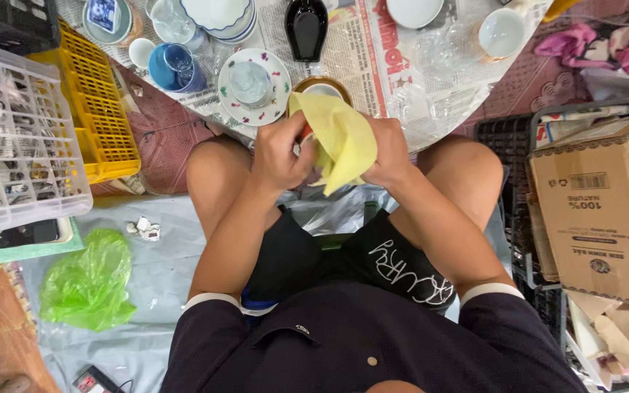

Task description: The person sits and wipes several small ceramic cups and bowls with a yellow cloth. They handle each item one at a time, wiping the exterior and interior surfaces, then place them back on the table among other similar items.

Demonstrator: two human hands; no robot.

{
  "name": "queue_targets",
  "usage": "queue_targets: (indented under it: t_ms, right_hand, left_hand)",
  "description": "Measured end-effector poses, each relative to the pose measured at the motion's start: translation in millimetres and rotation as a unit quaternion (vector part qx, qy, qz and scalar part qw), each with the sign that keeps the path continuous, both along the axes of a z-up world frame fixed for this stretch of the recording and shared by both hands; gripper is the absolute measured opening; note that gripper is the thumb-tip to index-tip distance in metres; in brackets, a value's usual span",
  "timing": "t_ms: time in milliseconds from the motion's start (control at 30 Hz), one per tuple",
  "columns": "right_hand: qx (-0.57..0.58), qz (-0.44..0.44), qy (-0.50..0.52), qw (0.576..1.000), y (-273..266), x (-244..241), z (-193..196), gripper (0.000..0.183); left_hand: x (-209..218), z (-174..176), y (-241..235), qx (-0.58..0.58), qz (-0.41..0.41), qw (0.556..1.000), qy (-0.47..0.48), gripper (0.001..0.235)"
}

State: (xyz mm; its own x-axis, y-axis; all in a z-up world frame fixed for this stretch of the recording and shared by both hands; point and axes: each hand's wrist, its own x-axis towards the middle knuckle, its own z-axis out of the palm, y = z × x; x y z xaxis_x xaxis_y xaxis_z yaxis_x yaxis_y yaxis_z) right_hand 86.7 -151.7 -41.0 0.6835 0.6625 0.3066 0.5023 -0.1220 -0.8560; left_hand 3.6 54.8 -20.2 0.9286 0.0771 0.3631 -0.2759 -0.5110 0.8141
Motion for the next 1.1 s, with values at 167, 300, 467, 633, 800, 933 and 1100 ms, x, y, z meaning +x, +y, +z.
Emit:
queue_targets:
  t_ms: [167, 300, 467, 633, 800, 933, 1100]
  right_hand:
    - [0.052, -0.079, 0.022, 0.995, -16.1, -4.7, -73.5, 0.025]
    - [0.290, -0.203, 0.232, 0.906, -37.9, 0.4, -146.3, 0.033]
    - [0.374, -0.196, 0.544, 0.725, -37.5, 16.4, -200.1, 0.046]
    - [0.428, -0.030, 0.621, 0.656, -43.7, 1.6, -190.6, 0.059]
    - [0.346, 0.023, 0.661, 0.665, -28.4, -11.0, -139.0, 0.065]
    - [0.178, 0.059, -0.124, 0.974, -18.7, -3.6, -87.6, 0.030]
    - [0.178, 0.077, -0.098, 0.976, -4.4, -4.0, -54.5, 0.016]
  left_hand:
    - [3.2, -0.1, 8.5, -0.109, 0.038, 0.993, 0.034, 0.021]
    - [6.6, -7.8, 19.5, -0.217, 0.058, 0.963, 0.147, 0.030]
    - [5.8, -9.8, 25.5, -0.170, 0.099, 0.978, 0.069, 0.046]
    - [4.9, 11.2, 41.2, -0.107, 0.120, 0.985, 0.069, 0.043]
    - [39.0, 44.9, 87.3, 0.125, 0.133, 0.983, -0.032, 0.022]
    - [87.1, 57.3, 129.4, 0.142, 0.171, 0.973, 0.055, 0.022]
    - [135.4, 31.5, 177.9, 0.254, 0.175, 0.950, 0.057, 0.022]
